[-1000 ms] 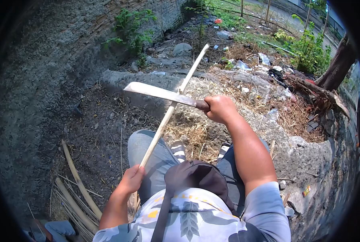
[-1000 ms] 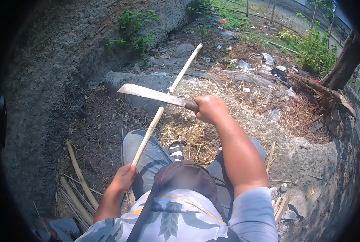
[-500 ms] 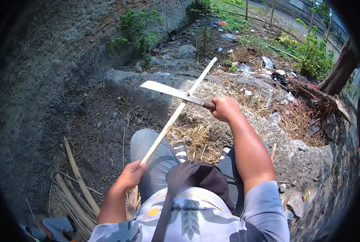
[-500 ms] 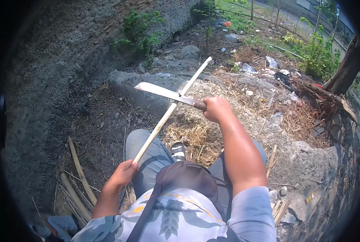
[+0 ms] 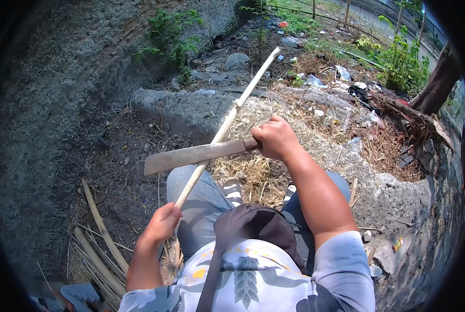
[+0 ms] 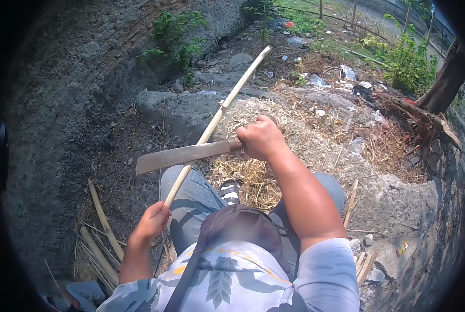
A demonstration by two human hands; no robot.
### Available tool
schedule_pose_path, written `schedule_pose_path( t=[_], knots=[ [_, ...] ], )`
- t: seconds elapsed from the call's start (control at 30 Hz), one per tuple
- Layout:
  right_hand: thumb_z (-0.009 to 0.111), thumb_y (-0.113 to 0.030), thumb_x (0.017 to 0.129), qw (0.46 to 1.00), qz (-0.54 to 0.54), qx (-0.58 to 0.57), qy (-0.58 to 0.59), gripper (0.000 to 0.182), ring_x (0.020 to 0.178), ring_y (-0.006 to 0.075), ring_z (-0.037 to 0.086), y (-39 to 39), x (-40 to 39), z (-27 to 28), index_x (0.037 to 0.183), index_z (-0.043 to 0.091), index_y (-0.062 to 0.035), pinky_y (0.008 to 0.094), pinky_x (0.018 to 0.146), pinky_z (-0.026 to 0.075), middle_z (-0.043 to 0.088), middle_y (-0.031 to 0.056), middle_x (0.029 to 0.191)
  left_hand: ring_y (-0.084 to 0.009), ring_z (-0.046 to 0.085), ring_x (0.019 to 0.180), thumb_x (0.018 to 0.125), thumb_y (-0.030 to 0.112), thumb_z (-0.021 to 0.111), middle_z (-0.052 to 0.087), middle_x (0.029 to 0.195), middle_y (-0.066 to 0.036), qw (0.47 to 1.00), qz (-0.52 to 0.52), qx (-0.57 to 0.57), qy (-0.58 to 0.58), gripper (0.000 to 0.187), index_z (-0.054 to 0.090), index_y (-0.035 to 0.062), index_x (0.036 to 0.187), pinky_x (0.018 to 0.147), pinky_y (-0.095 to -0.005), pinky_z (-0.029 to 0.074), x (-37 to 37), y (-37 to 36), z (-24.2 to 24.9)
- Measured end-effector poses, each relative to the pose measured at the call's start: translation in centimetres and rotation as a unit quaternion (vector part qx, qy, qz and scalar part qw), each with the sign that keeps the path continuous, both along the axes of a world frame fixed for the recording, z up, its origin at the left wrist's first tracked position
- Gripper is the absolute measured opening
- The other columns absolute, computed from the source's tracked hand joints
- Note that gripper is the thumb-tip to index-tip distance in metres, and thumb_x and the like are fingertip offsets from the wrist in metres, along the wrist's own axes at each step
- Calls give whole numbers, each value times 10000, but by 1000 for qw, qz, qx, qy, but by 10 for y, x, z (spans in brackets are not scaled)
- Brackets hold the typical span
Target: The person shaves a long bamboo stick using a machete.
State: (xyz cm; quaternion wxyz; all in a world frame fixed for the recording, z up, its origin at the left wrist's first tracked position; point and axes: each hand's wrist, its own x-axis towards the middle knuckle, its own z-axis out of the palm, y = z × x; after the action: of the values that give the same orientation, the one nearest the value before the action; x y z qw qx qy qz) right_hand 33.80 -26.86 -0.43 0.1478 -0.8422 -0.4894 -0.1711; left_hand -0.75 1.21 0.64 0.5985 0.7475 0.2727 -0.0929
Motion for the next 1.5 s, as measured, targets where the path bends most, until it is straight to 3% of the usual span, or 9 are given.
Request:
schedule_pose_path(
  t=[0.17,0.27,0.63,0.87,0.97,1.17,1.3,1.37,1.5],
  knots=[
    [715,-280,844,855,-402,141,296,289,914,395,734,-34,56,-10,1012,736,-47,503,842,563,768,195,956,-61,432,573,1107,372,546,520,693,42,998,-21,60,20,343,608,83,934,521,-251,360,-42,14,15],
    [754,-353,812,806,-407,237,359,345,885,345,745,-54,77,-34,987,755,-55,457,824,560,776,167,919,-61,426,582,1104,389,548,514,697,46,999,-15,23,45,359,602,78,933,524,-253,352,-49,7,26],
    [749,-368,865,862,-364,224,272,285,890,369,731,-52,52,7,1007,739,-121,489,794,556,765,157,925,-59,414,561,1105,397,544,499,667,49,999,-4,37,-23,359,616,72,971,508,-265,326,-23,4,19],
    [803,-357,819,780,-377,343,364,317,741,248,698,-59,71,-21,883,726,-57,422,732,535,732,102,798,-55,428,604,1110,390,535,508,680,46,993,2,119,-6,373,631,65,954,543,-275,350,-37,4,12],
    [805,-360,825,783,-378,367,331,318,711,225,682,-54,70,-24,872,719,-57,402,708,526,715,84,761,-64,447,643,1111,391,529,516,697,40,984,-3,177,-9,391,635,54,944,577,-285,379,-36,4,6],
    [745,-309,872,900,-222,235,291,237,827,366,724,-35,26,16,960,698,-94,470,754,550,747,143,873,-80,461,673,1109,375,533,525,717,28,983,-22,180,-32,385,647,45,948,603,-298,404,-11,-5,6],
    [761,-214,759,992,-21,121,-8,163,706,319,692,-10,9,6,800,617,-151,439,730,537,682,75,717,-97,473,658,1107,353,532,528,692,1,972,-23,228,-42,379,644,31,942,596,-321,419,11,-18,11],
    [734,-190,764,998,46,6,-31,126,722,291,718,1,-2,15,811,627,-142,415,785,522,721,48,766,-105,480,647,1105,341,532,531,673,-16,961,-17,268,-62,373,643,27,938,589,-335,427,16,-18,9],
    [718,-195,778,994,-52,79,55,109,763,348,699,-8,20,-10,854,658,-146,457,781,540,705,107,770,-112,489,631,1098,326,541,548,651,-41,954,-10,290,-71,360,643,23,932,580,-345,431,0,-16,10]
  ],
)
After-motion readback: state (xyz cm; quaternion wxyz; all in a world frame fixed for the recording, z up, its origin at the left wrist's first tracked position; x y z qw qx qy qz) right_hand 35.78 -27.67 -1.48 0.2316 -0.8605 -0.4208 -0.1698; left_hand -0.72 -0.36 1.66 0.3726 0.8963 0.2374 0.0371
